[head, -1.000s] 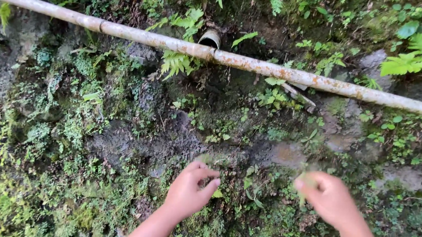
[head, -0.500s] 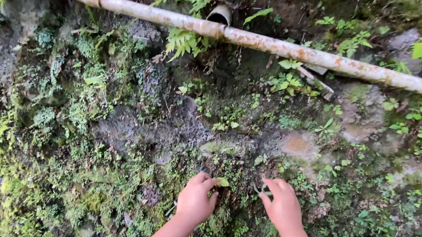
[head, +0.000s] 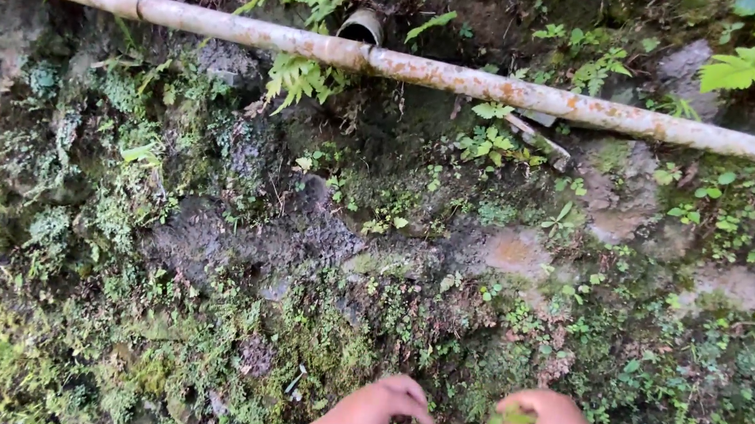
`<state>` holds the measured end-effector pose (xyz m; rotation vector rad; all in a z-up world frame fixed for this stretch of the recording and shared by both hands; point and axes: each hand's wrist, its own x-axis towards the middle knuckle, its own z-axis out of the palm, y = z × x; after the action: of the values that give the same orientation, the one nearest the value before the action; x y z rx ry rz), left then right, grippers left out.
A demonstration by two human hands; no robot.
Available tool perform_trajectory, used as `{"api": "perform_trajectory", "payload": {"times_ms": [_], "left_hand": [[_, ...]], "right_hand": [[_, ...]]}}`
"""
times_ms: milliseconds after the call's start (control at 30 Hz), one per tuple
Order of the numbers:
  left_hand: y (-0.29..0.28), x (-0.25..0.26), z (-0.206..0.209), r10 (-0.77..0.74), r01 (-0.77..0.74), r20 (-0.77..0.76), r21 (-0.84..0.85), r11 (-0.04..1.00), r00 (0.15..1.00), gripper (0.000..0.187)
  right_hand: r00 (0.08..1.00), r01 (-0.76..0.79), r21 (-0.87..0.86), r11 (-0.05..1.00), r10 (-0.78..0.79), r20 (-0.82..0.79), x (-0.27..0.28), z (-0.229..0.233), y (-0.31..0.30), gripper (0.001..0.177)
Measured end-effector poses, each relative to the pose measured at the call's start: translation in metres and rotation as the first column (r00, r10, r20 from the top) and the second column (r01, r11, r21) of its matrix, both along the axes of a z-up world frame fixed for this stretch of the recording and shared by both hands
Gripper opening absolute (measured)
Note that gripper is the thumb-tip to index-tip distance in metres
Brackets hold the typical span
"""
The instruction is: Plucking small plants and moss from a stone wall
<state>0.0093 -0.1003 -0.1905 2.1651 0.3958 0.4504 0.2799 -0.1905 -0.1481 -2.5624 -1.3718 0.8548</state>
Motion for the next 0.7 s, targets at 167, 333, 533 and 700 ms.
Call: {"api": "perform_trajectory", "payload": {"times_ms": [167, 333, 533, 700], "left_hand": [[0.008, 0.024, 0.013, 0.191, -0.174, -0.063, 0.210, 0.962, 0.980, 0.054], [0.020, 0.042, 0.007, 0.380, -0.389, 0.088, 0.177, 0.904, 0.921, 0.044], [0.020, 0.043, -0.004, 0.504, -0.529, 0.204, 0.089, 0.844, 0.839, 0.036], [0.019, 0.041, -0.004, 0.602, -0.607, 0.189, -0.038, 0.794, 0.776, 0.032]], "right_hand": [[0.991, -0.107, 0.177, 0.978, 0.090, 0.097, -0.009, 0.013, 0.029, 0.054], [0.988, -0.046, 0.614, 0.788, -0.055, 0.144, -0.008, -0.001, 0.090, 0.061], [0.858, -0.249, 0.738, 0.627, -0.210, 0.468, 0.024, -0.055, 0.140, 0.043], [0.741, -0.404, 0.653, 0.641, -0.189, 0.644, 0.027, -0.051, 0.146, 0.031]]}}
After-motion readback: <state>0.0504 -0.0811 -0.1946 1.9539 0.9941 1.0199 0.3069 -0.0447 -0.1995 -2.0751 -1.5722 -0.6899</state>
